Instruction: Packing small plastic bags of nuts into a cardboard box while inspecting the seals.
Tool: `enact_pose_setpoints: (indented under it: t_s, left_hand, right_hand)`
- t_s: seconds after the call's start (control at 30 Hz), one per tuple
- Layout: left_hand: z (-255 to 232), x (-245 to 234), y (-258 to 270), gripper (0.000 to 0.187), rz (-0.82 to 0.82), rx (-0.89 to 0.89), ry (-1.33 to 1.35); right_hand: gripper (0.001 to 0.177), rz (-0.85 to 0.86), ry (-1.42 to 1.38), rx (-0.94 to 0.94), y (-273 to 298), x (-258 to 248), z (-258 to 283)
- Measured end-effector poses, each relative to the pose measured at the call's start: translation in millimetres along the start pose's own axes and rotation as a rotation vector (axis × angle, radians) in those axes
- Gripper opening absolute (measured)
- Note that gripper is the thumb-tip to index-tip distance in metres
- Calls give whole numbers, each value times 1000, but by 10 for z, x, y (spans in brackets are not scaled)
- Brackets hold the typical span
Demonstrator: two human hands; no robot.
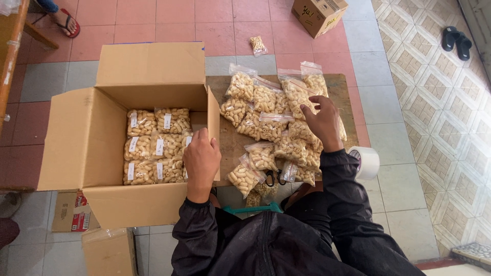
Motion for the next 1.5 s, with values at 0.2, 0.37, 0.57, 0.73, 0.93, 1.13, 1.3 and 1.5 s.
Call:
enact_pose_setpoints:
  t_s: [0.2,0.37,0.57,0.73,0.93,1.13,1.3,1.5]
  left_hand:
    - [0,-37,9,17,0,-21,42]
    - [28,-46,6,18,-6,-3,40]
    - [52,7,14,19,-25,11,40]
    - [46,-4,28,18,-33,5,50]
    - [74,42,21,21,-20,-1,48]
    - [84,42,22,25,-20,-20,61]
    - [67,80,18,29,4,-39,42]
    - [32,19,39,32,-7,-41,47]
  right_hand:
    - [76,157,197,120,-168,98,111]
    - [88,219,291,161,-193,227,172]
    - [85,199,334,124,-169,276,169]
    - [56,34,161,-284,-26,230,289]
    - [52,288,432,-534,115,600,214]
    - [5,-48,507,-689,17,915,-48]
    - [5,173,-120,-469,226,394,409]
    - [8,198,-292,-424,394,24,705]
Point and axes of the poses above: each hand's wrist, its own y-axis away from the middle knuckle, its own x-axis out of the palm, z = x × y, the point moved 2 cm from there along -y, towards the middle knuckle, and after that the axes turned 8 degrees about x, right-handed, at the moved point
